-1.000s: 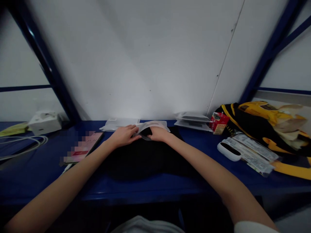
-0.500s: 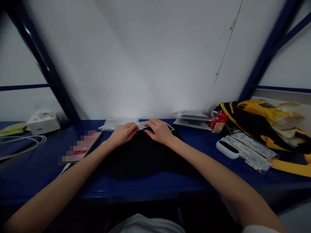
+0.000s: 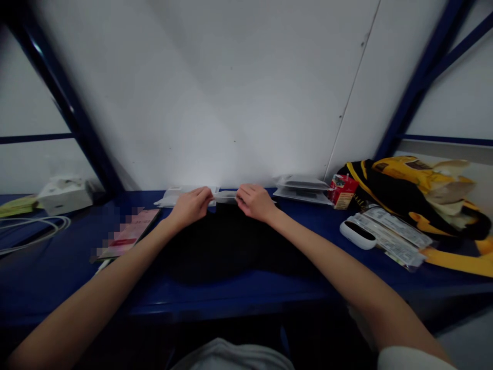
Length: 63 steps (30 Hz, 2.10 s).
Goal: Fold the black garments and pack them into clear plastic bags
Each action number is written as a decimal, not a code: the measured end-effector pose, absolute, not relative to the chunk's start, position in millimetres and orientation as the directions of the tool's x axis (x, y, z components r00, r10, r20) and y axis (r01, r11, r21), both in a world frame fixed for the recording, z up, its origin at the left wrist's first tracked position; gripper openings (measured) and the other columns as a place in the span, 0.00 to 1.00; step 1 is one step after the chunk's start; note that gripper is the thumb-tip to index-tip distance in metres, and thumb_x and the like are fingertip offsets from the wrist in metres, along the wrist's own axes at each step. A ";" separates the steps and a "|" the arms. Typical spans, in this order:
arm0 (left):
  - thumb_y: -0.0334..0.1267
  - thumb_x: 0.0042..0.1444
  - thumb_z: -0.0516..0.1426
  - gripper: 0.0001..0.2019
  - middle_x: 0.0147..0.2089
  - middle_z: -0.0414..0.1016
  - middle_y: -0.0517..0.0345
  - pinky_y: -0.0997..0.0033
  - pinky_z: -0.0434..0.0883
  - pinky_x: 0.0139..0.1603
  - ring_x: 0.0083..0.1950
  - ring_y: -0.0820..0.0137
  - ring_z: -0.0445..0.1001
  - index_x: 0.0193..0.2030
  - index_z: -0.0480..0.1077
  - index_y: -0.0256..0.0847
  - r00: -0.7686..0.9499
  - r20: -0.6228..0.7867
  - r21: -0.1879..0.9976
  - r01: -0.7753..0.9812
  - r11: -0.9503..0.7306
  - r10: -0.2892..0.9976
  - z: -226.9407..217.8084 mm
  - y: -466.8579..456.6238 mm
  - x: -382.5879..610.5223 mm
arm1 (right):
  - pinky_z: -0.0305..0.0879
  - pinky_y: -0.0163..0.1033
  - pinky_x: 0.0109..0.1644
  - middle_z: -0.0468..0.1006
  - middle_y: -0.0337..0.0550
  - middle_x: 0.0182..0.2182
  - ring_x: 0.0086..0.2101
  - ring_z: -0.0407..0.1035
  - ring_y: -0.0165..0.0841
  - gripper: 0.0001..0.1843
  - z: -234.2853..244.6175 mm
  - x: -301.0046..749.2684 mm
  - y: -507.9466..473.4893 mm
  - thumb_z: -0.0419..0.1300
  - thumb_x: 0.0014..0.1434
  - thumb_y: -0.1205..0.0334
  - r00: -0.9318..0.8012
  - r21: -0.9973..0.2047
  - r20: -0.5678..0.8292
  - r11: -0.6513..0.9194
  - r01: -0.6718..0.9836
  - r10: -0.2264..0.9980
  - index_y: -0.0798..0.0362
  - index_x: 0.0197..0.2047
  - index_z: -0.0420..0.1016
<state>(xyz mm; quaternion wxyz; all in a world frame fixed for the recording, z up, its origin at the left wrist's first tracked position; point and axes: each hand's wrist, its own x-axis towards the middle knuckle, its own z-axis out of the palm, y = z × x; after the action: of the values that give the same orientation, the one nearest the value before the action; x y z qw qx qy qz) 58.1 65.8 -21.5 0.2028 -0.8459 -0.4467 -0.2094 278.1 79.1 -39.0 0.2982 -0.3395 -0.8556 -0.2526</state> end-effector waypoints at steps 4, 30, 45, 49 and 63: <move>0.36 0.58 0.45 0.07 0.36 0.71 0.55 0.72 0.57 0.29 0.35 0.69 0.68 0.35 0.62 0.40 0.379 0.592 -0.090 0.908 -0.408 0.712 -15.6 75.7 37.1 | 0.57 0.38 0.38 0.70 0.45 0.31 0.34 0.63 0.34 0.10 -29.5 306.5 92.8 0.46 0.58 0.63 -0.551 0.233 0.686 0.574 0.785 0.475 0.54 0.33 0.66; 0.36 0.59 0.44 0.06 0.34 0.69 0.58 0.73 0.57 0.27 0.29 0.72 0.67 0.34 0.60 0.41 0.537 0.564 -0.020 0.769 -0.639 0.628 -28.9 64.3 61.0 | 0.59 0.44 0.47 0.66 0.48 0.52 0.47 0.63 0.41 0.29 -43.0 322.1 106.9 0.55 0.52 0.57 -0.637 0.160 0.466 0.649 0.744 0.614 0.49 0.58 0.57; 0.43 0.57 0.46 0.16 0.53 0.64 0.49 0.67 0.64 0.43 0.47 0.64 0.67 0.50 0.59 0.39 0.664 0.283 0.021 0.717 -0.697 0.692 -41.6 73.3 66.8 | 0.48 0.45 0.55 0.59 0.46 0.56 0.53 0.53 0.40 0.32 -22.2 382.7 115.6 0.46 0.52 0.75 -0.057 0.040 0.743 0.041 0.998 0.667 0.51 0.60 0.50; 0.47 0.56 0.46 0.25 0.62 0.52 0.43 0.64 0.55 0.58 0.61 0.60 0.54 0.58 0.55 0.35 0.646 0.064 0.126 0.751 -0.648 0.761 -50.4 82.9 63.0 | 0.49 0.51 0.51 0.64 0.60 0.49 0.49 0.56 0.47 0.26 -43.1 415.2 127.6 0.49 0.49 0.75 0.046 -0.004 0.683 -0.059 0.998 0.729 0.59 0.53 0.60; 0.37 0.52 0.46 0.22 0.58 0.59 0.44 0.63 0.56 0.57 0.58 0.61 0.58 0.55 0.60 0.34 0.580 0.113 0.158 0.791 -0.591 0.807 -49.4 102.6 55.1 | 0.59 0.37 0.44 0.73 0.48 0.41 0.41 0.66 0.36 0.15 -36.4 351.8 125.8 0.53 0.50 0.66 -0.440 -0.001 0.157 0.445 0.895 0.884 0.53 0.42 0.72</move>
<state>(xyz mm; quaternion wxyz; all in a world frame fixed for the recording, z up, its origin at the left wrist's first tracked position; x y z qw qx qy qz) 55.1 102.6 -49.4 -0.0451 -0.8876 -0.4502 -0.0866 351.8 125.8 -36.4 0.0673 -0.5250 -0.8474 -0.0412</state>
